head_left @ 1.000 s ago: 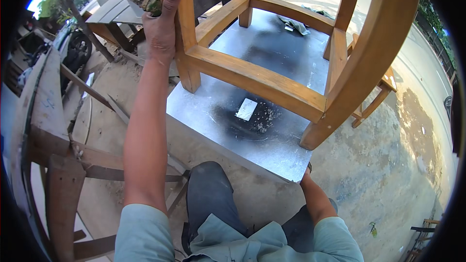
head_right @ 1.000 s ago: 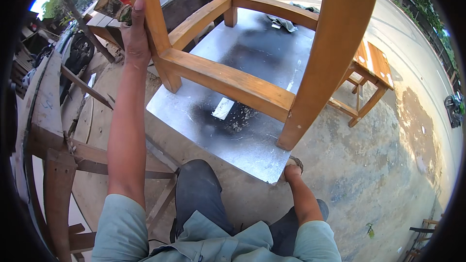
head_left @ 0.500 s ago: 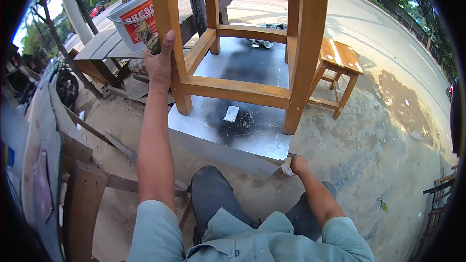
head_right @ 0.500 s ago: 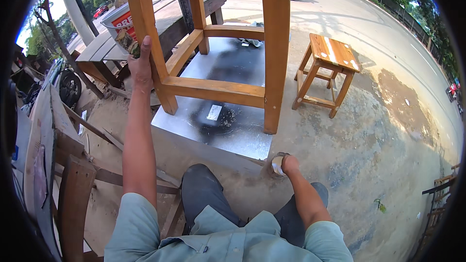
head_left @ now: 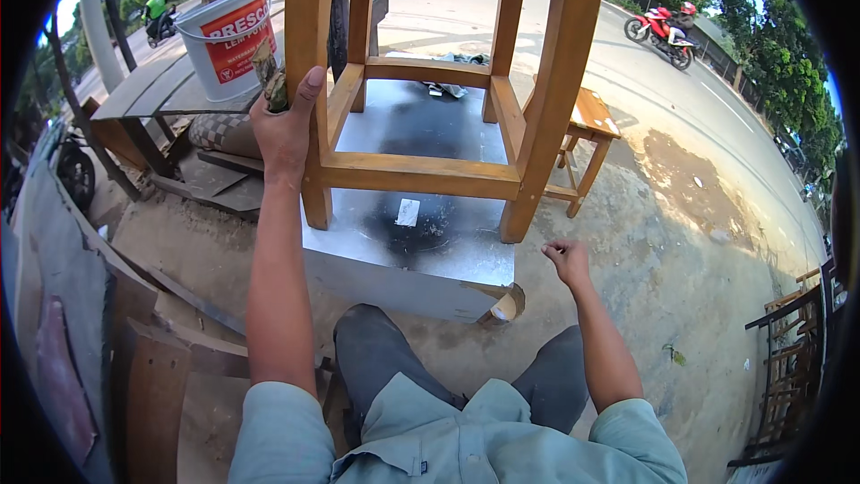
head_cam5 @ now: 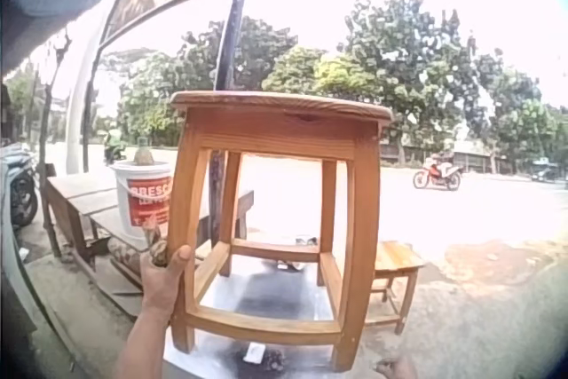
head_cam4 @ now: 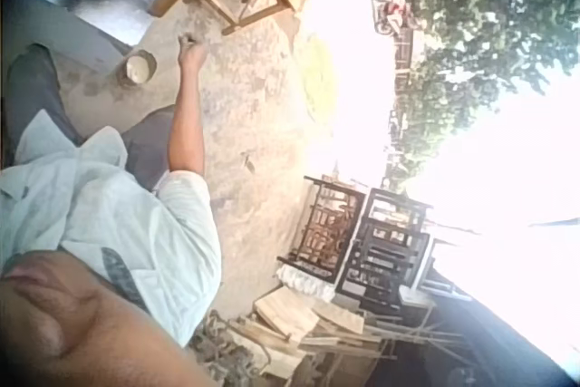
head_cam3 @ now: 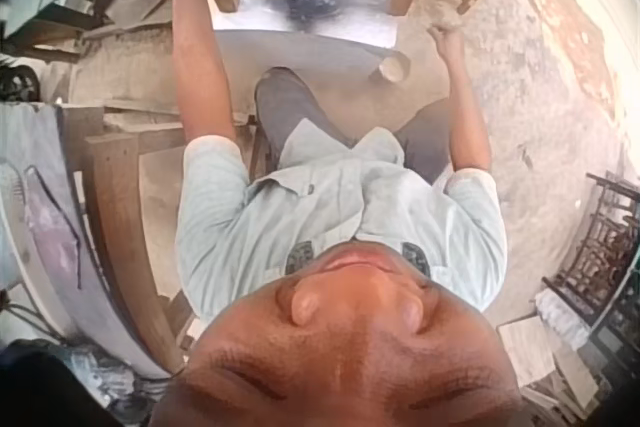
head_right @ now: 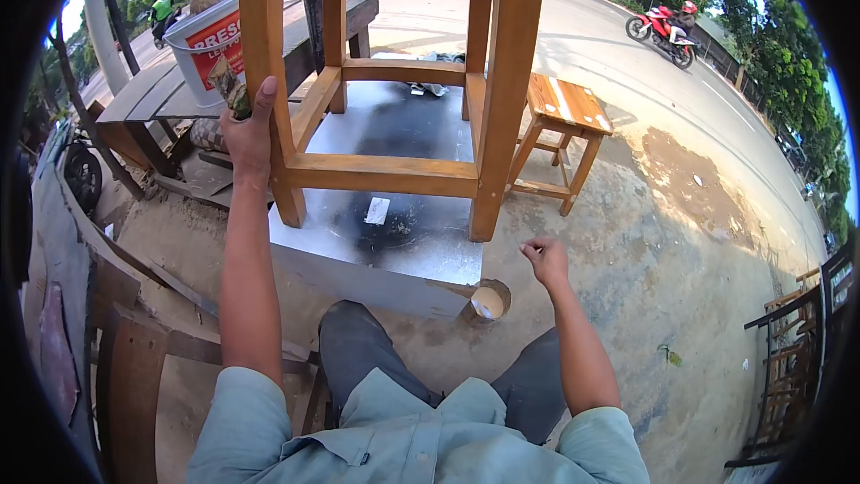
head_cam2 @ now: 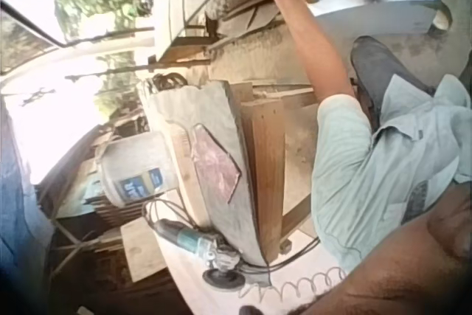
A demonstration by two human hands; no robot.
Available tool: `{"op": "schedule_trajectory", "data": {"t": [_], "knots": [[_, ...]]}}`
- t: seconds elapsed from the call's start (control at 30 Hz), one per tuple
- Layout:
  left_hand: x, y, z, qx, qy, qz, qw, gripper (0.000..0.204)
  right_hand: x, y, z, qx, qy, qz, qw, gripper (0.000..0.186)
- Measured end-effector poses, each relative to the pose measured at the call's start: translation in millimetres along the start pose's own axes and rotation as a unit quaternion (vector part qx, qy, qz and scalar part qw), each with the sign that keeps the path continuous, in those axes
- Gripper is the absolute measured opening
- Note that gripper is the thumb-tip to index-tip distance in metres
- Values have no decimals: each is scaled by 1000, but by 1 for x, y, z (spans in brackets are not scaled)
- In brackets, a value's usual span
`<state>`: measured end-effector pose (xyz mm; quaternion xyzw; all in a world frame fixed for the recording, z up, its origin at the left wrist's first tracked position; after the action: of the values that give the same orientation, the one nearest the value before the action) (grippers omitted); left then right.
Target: The person repairs a wooden stool by applying a white filler substance to the joints and legs using a small brush and a tube. They work on the stool while it is placed upside down on a metal stand, smoothing the filler into the wood grain.
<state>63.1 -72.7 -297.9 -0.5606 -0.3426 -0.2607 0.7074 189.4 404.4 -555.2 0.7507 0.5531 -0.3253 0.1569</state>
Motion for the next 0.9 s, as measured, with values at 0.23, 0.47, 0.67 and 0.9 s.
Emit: {"op": "schedule_trajectory", "data": {"t": [0.23, 0.47, 0.67, 0.9], "knots": [[-1, -1, 1, -16, 30, 14, 999, 46, -260, 35, -147, 50, -17, -279, 959, 11], [-4, -5, -2, -34, 19, 9, 999, 52, -331, 38, -108, 14, 297, -380, 876, 8], [-7, -4, 1, -39, 19, 16, 999, 54, -312, 28, -79, -18, 460, -288, 840, 15], [-8, -4, -2, -20, 37, 9, 999, 45, -310, 63, -71, -43, 499, -272, 822, 44]]}}
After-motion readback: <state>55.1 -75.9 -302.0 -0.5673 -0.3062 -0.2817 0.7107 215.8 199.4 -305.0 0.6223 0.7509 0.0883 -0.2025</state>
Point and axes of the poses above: each hand's wrist, its own y-axis away from the middle knuckle, its own z-axis out of the palm, x = y × z, the point moved 4 cm from there along -y, towards the middle knuckle, and after that the axes turned 4 degrees about -x, right-handed, at the moved point
